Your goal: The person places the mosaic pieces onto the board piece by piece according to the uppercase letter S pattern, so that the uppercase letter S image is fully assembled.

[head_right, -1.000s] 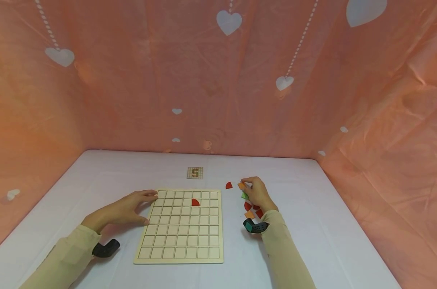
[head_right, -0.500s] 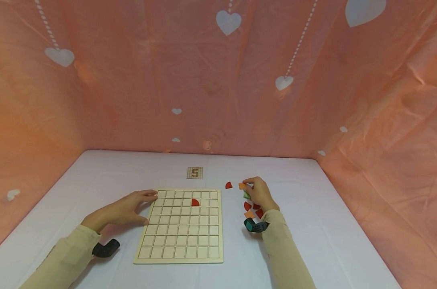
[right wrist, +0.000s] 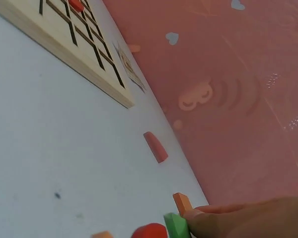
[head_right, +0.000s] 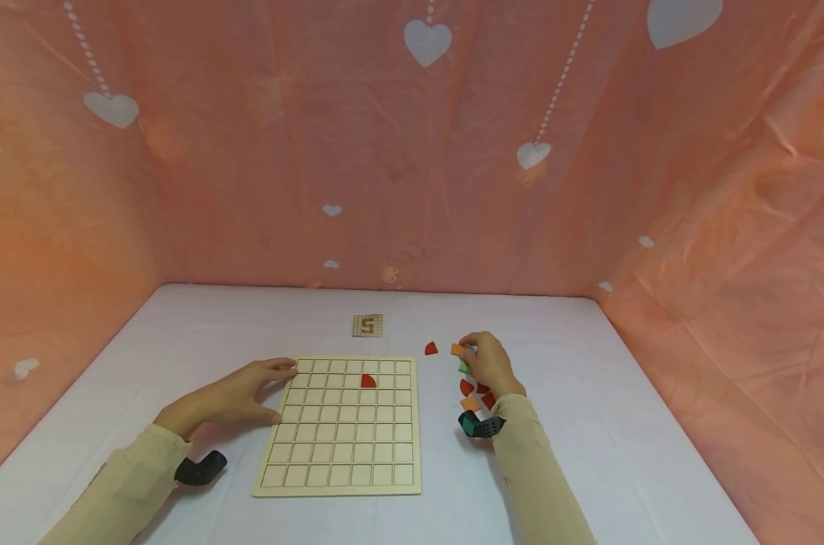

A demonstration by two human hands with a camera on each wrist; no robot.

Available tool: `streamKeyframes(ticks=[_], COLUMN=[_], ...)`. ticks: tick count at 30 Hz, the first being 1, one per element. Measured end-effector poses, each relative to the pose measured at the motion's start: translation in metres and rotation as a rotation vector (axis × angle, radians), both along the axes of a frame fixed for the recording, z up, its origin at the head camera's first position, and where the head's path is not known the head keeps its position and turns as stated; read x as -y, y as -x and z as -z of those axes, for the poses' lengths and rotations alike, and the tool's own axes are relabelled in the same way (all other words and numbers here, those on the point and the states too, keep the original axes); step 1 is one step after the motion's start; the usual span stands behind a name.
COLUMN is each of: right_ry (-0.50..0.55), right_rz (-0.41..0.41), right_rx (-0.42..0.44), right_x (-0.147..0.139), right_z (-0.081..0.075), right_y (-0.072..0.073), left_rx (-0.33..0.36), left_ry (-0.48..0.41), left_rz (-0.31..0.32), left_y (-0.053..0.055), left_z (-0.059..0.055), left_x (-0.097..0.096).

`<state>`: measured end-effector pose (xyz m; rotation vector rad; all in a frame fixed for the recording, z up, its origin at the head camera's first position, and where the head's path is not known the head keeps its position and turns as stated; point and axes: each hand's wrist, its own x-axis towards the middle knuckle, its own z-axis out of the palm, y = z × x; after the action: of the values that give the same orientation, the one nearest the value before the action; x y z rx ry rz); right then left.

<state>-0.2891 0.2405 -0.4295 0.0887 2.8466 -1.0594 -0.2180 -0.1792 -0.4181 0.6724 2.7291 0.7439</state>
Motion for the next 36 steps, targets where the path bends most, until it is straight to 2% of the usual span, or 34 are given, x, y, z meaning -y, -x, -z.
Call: streamKeyframes(ticks=[5, 16, 24, 30, 36], right_ry=[0.010, 0.020, 0.000, -0.036, -0.037], right_rz=[0.005, -0.014, -0.053, -0.108, -0.154], right_rx=[0.025, -0.010, -0.071, -0.165, -0.214], right_x=[-0.001, -0.001, 0.005, 0.014, 0.028], right_z=[0.000, -0.002, -0.011, -0.018, -0.022], right_y=[0.000, 0.000, 0.000, -0.006, -0.012], left_rx=[0.006, 0.019, 0.022, 0.020, 0.017], left_ry=[-0.010, -0.017, -0.014, -0.012, -0.010], left_rz=[-0.001, -0.004, -0.009, -0.007, -0.007], left_y=[0.001, -0.001, 0.002, 0.002, 0.001], left_z=[0.001, 0.000, 0.000, 0.000, -0.002], left_x=[0.000, 0.000, 0.000, 0.000, 0.000])
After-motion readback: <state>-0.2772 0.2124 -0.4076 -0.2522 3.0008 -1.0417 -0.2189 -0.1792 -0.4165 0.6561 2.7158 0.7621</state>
